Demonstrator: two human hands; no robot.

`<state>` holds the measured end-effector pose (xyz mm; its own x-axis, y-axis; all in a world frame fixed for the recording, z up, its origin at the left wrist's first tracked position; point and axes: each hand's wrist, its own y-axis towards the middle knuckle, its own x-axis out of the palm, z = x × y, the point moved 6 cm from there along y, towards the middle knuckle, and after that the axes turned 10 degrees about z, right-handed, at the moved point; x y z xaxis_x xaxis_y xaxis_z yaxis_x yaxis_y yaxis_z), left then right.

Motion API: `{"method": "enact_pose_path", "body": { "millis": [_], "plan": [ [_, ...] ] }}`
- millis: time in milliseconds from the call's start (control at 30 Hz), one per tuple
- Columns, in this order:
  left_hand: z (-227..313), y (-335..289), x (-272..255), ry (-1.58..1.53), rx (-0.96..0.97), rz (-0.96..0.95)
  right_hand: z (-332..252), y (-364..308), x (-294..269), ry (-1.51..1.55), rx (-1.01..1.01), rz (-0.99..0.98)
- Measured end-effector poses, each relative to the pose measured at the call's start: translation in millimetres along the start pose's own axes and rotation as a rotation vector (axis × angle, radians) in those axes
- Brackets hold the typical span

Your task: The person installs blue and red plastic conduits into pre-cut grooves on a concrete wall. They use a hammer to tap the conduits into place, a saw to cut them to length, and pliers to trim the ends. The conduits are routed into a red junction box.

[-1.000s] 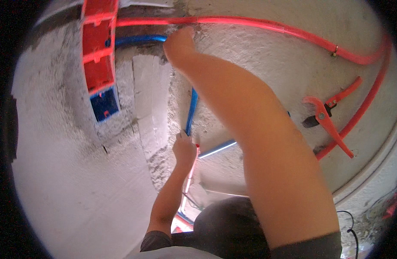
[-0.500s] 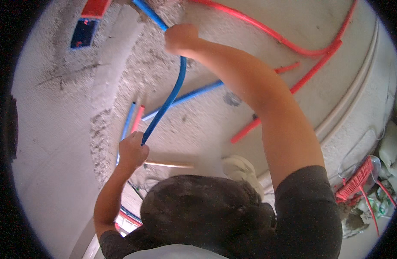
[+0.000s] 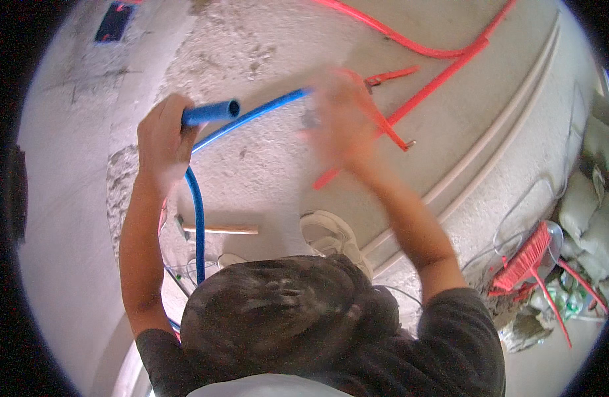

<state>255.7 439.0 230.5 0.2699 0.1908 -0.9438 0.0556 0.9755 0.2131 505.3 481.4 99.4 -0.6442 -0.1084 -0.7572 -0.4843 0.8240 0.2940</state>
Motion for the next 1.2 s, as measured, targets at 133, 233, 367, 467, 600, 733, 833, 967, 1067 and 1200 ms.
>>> {"method": "enact_pose_path", "body": {
  "millis": [133, 233, 367, 467, 600, 733, 833, 967, 1067, 1200],
  "plan": [
    [13.1, 31.2, -37.2, 0.256, 0.198, 0.147, 96.3, -3.5, -49.4, -0.423, -0.087, -0.168],
    [5.6, 49.0, -69.2, 0.362, 0.108, 0.252, 109.2, 0.3, -47.5, -0.452, -0.155, -0.351],
    [-3.7, 57.5, -116.4, 0.207, -0.095, 0.352, 141.6, -6.5, -42.9, -0.483, -0.012, -0.617],
    [-1.2, 54.8, -134.5, 0.035, -0.08, 0.462, 116.9, -2.3, -55.3, -0.164, 0.078, -0.391],
    [13.8, 48.5, -141.5, 0.086, 0.051, 0.57, -8.1, 32.2, -77.0, 0.499, 0.368, -0.291],
    [32.4, 44.4, -143.9, 0.114, 0.004, 0.537, -77.4, 66.9, -45.0, 0.777, 0.445, -0.247],
    [42.9, 47.3, -151.1, 0.123, 0.035, 0.535, -128.4, 104.8, -66.5, 0.81, 0.332, -0.151],
    [53.0, 51.0, -155.7, 0.179, 0.066, 0.514, -155.8, 127.1, -93.6, 0.706, 0.129, -0.075],
    [55.2, 51.8, -159.3, 0.208, 0.059, 0.456, -156.3, 127.9, -103.8, 0.708, 0.207, -0.185],
    [56.7, 49.3, -156.4, 0.243, 0.014, 0.436, -157.3, 123.3, -113.7, 0.709, 0.285, -0.23]
  ]
}}
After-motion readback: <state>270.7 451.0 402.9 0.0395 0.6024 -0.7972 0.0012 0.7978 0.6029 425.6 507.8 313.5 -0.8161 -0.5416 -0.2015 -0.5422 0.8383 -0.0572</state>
